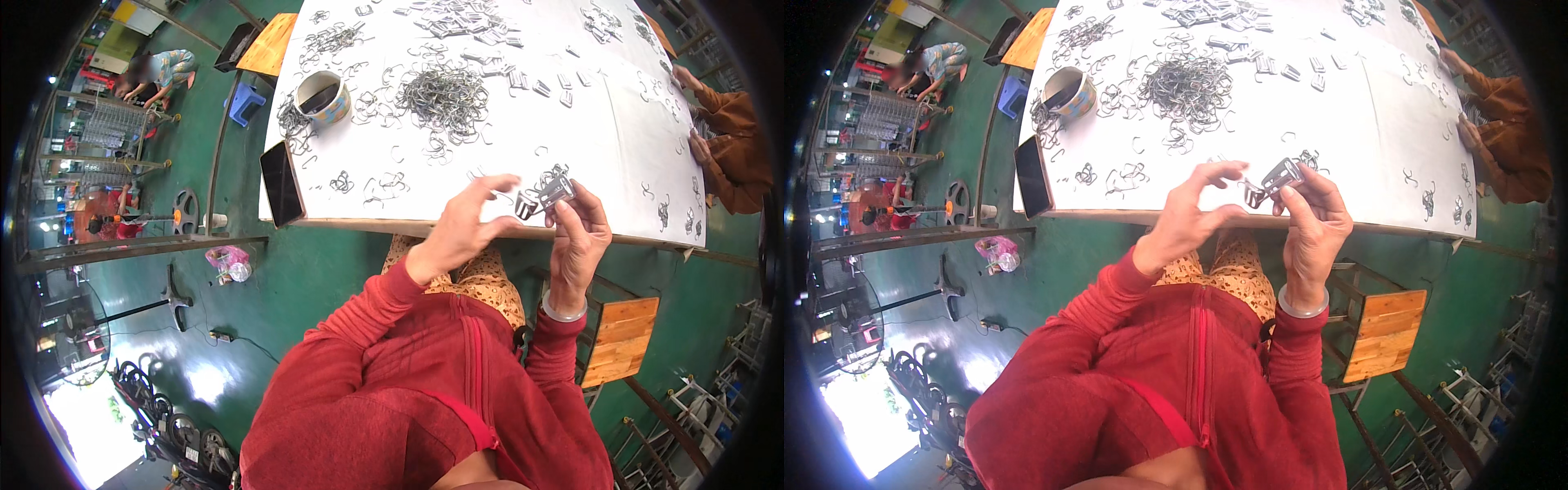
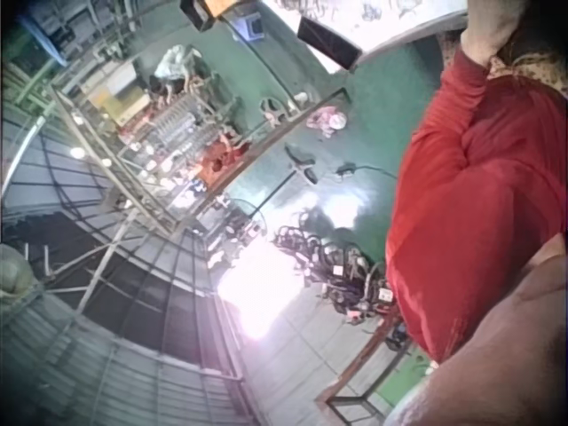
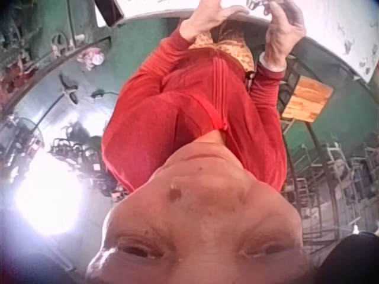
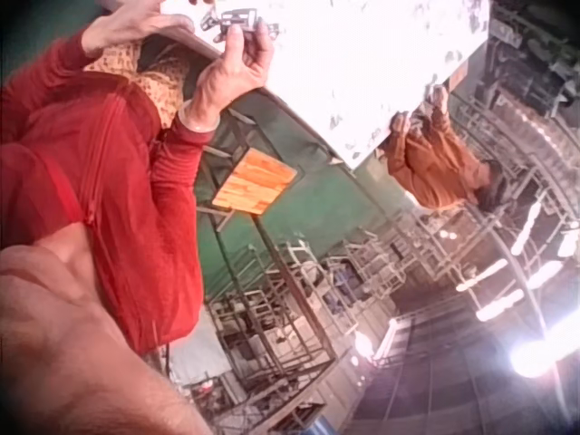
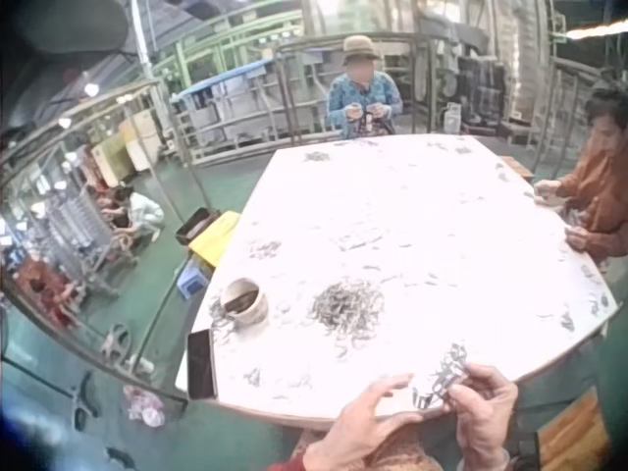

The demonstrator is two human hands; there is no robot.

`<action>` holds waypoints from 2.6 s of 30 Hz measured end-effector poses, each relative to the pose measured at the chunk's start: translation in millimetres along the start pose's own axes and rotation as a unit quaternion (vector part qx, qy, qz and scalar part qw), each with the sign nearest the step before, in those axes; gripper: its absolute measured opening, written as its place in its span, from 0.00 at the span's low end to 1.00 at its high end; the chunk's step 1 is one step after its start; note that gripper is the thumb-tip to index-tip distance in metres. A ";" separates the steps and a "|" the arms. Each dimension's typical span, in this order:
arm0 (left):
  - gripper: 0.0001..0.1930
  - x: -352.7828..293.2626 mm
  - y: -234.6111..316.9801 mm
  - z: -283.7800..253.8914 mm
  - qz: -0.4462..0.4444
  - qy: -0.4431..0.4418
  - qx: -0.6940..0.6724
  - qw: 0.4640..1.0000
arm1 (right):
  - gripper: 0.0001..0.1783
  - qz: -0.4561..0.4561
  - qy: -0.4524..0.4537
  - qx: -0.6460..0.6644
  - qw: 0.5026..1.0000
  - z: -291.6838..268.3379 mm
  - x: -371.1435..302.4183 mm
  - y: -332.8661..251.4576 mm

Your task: The person assembles small metal parts by hand at a table. They pick up individual components, connect them to form a chain, and periodically hang the completed chain on a nearby rack.

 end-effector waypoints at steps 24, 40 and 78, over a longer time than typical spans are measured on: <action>0.07 15.8 -107.4 -29.9 0.038 -0.019 0.522 0.852 | 0.15 -0.015 -0.045 -0.069 0.996 -3.9 -18.2 -26.8; 0.09 -20.4 23.3 -12.8 -0.210 -0.109 -0.170 0.957 | 0.18 0.052 -0.046 -0.098 0.993 -9.0 -61.7 -13.3; 0.04 -32.4 18.9 33.9 0.025 -0.201 -0.101 0.974 | 0.09 -0.133 -0.206 -0.447 0.860 -77.4 168.7 47.4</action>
Point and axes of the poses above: each hand's wrist, its own x-axis towards the middle knuckle, its own z-axis out of the palm, y = z × x, the point moved 5 cm from there along x, towards the middle knuckle, and after that the axes turned 8 degrees about -z, right-handed, at the moved point
